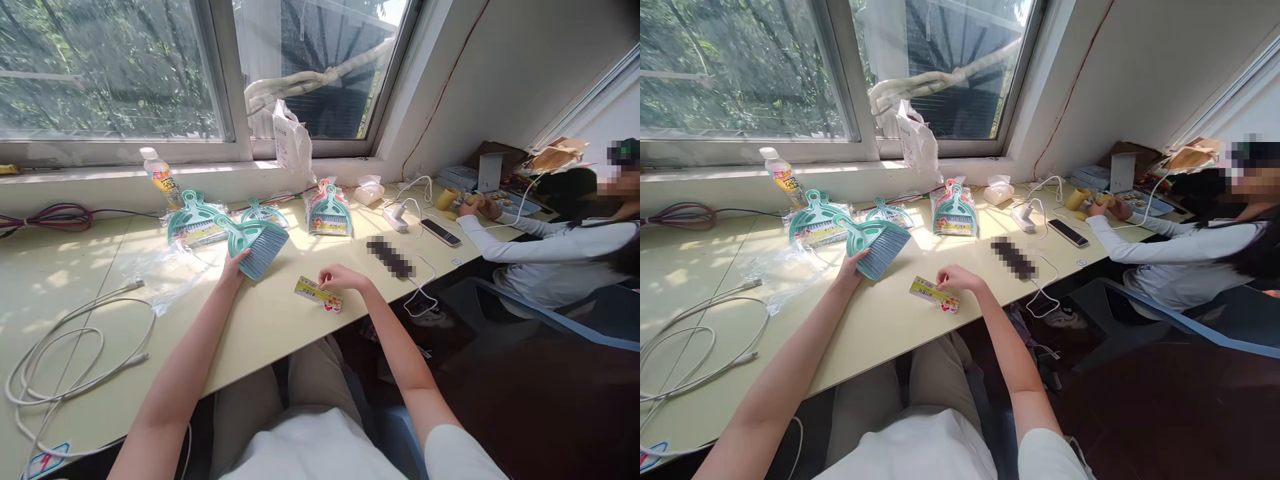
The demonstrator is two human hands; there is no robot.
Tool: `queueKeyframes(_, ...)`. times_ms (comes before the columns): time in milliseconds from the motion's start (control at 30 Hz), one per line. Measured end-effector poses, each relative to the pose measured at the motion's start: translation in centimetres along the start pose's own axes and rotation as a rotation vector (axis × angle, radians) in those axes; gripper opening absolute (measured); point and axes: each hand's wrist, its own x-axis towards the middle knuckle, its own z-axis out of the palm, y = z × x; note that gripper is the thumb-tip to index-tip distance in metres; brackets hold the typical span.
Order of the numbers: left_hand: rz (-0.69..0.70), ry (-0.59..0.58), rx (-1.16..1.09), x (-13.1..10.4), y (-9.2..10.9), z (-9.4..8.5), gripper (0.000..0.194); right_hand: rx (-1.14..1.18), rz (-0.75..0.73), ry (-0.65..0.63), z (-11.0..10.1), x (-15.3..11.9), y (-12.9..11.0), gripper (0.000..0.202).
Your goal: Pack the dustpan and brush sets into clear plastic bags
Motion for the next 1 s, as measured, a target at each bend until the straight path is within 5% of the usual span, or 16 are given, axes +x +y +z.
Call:
queueKeyframes(100,0.043,-0.067,-0.038,-0.6,0.0,0.7,0.058,0.362,-0.161,0.028,0.2,3.3,-2.1,0.024)
queueKeyframes(167,0.069,-0.069,-0.055,-0.8,0.0,1.0,0.062,0.589,-0.192,0.204,1.3,6.4,-3.4,0.03)
queueKeyframes(267,0.066,-0.019,-0.051,-0.9,-0.1,0.9,0.065,0.83,-0.075,0.502,4.7,11.2,-4.8,0.034)
queueKeyframes(400,0.052,0.012,-0.066,-0.8,-0.1,0.6,0.072,0.796,0.064,0.697,9.1,15.0,-5.0,0.031)
queueKeyframes(733,0.066,-0.051,0.001,-0.9,-0.9,1.1,0.099,0.599,0.077,0.742,10.2,15.1,-2.8,0.032)
queueKeyframes(1000,0.051,-0.027,0.01,-0.5,-0.9,0.6,0.09,0.619,0.063,0.813,10.0,14.7,-3.5,0.021)
